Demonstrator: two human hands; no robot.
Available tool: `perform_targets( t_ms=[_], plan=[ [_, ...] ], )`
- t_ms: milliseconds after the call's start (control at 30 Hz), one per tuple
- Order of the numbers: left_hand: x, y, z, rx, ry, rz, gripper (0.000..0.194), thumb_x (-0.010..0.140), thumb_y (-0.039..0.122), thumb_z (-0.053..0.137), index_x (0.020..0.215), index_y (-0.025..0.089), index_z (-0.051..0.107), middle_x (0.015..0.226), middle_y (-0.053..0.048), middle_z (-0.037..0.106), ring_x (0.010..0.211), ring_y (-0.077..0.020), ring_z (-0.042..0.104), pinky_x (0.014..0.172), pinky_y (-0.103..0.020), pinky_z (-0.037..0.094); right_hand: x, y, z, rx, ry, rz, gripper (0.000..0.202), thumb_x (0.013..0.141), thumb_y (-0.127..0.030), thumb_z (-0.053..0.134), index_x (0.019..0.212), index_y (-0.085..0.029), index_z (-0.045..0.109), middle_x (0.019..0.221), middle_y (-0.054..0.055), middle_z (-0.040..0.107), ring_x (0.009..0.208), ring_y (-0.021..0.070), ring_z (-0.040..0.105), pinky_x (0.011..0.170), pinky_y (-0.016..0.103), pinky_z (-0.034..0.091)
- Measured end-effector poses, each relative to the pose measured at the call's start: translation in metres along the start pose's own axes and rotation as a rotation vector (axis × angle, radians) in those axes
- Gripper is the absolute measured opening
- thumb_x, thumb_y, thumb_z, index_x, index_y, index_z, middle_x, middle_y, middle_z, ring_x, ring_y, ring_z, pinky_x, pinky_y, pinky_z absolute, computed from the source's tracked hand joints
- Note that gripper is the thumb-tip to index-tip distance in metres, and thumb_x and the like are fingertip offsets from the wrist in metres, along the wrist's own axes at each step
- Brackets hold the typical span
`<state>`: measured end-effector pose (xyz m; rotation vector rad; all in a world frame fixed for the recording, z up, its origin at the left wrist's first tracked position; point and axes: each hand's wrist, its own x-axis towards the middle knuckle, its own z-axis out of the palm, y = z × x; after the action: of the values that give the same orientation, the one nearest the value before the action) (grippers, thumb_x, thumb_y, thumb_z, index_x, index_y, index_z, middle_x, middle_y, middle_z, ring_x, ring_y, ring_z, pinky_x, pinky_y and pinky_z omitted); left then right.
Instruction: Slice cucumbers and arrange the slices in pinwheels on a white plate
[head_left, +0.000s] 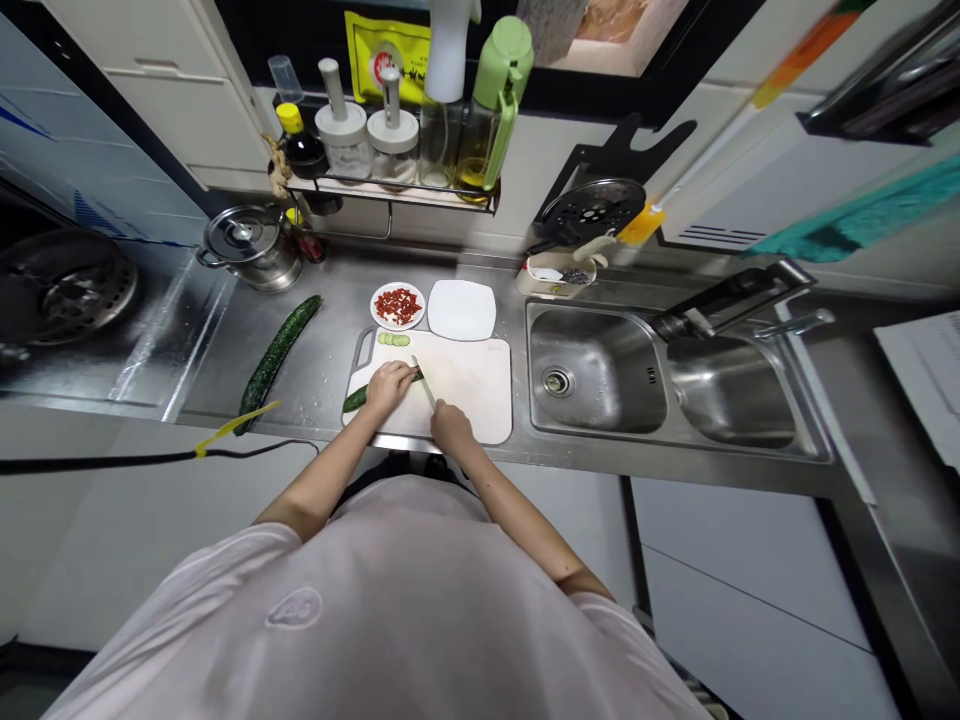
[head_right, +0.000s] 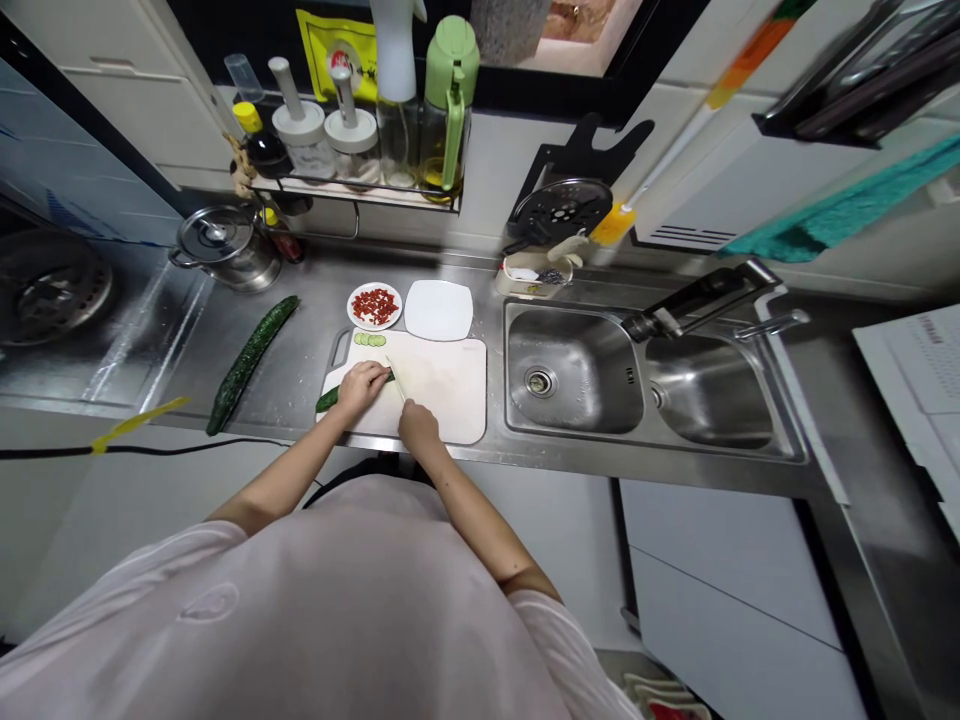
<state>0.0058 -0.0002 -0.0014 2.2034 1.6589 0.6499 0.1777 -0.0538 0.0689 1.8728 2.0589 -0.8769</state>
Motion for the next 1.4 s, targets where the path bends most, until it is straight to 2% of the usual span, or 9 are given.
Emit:
perform_targets(
  t_ms=[367, 633, 933, 1200, 1400],
  plan=[
    [0.001, 0.001, -0.002, 0.002, -0.006, -0.006, 0.028, 0.094, 0.034, 0.046, 0.104, 0.024, 0.070, 0.101, -0.006, 0.067, 0.096, -0.0203, 0.057, 0.087, -0.033, 0.045, -0.004, 0.005, 0.005, -0.013, -0.004, -0.005, 0.021, 0.093, -0.014, 0.038, 0.106, -0.014, 0.054, 0.100, 0.014, 0.066, 0.092, 0.0233, 0.065, 0.074, 0.030, 0.046],
    [0.000, 0.002, -0.002, 0.009, -0.007, -0.014, 0.028, 0.094, 0.033, 0.046, 0.104, 0.024, 0.070, 0.101, -0.006, 0.067, 0.097, -0.0206, 0.056, 0.087, -0.033, 0.045, 0.007, -0.002, 0.002, -0.024, -0.001, -0.009, 0.025, 0.092, -0.009, 0.036, 0.109, -0.013, 0.054, 0.102, 0.015, 0.066, 0.094, 0.0240, 0.065, 0.075, 0.031, 0.047],
    [0.001, 0.002, -0.003, -0.009, -0.019, -0.029, 0.026, 0.093, 0.032, 0.047, 0.104, 0.024, 0.070, 0.102, -0.006, 0.067, 0.097, -0.0201, 0.057, 0.088, -0.033, 0.045, -0.003, 0.004, 0.001, -0.030, -0.040, -0.006, 0.022, 0.094, -0.012, 0.038, 0.108, -0.013, 0.054, 0.103, 0.016, 0.065, 0.094, 0.0228, 0.064, 0.075, 0.030, 0.046],
    [0.000, 0.002, -0.002, -0.009, -0.016, -0.025, 0.026, 0.093, 0.032, 0.048, 0.103, 0.023, 0.070, 0.102, -0.006, 0.067, 0.098, -0.0205, 0.057, 0.089, -0.033, 0.045, 0.008, -0.001, 0.000, -0.012, -0.021, -0.012, 0.025, 0.093, -0.010, 0.037, 0.109, -0.011, 0.055, 0.102, 0.016, 0.066, 0.095, 0.0230, 0.065, 0.076, 0.029, 0.047],
    [0.001, 0.001, -0.003, -0.017, -0.017, -0.025, 0.026, 0.093, 0.033, 0.047, 0.103, 0.024, 0.070, 0.103, -0.006, 0.067, 0.098, -0.0202, 0.057, 0.089, -0.033, 0.045, 0.003, 0.002, 0.002, -0.018, -0.027, -0.009, 0.024, 0.093, -0.011, 0.038, 0.109, -0.012, 0.055, 0.102, 0.016, 0.066, 0.095, 0.0235, 0.065, 0.076, 0.030, 0.047]
  ],
)
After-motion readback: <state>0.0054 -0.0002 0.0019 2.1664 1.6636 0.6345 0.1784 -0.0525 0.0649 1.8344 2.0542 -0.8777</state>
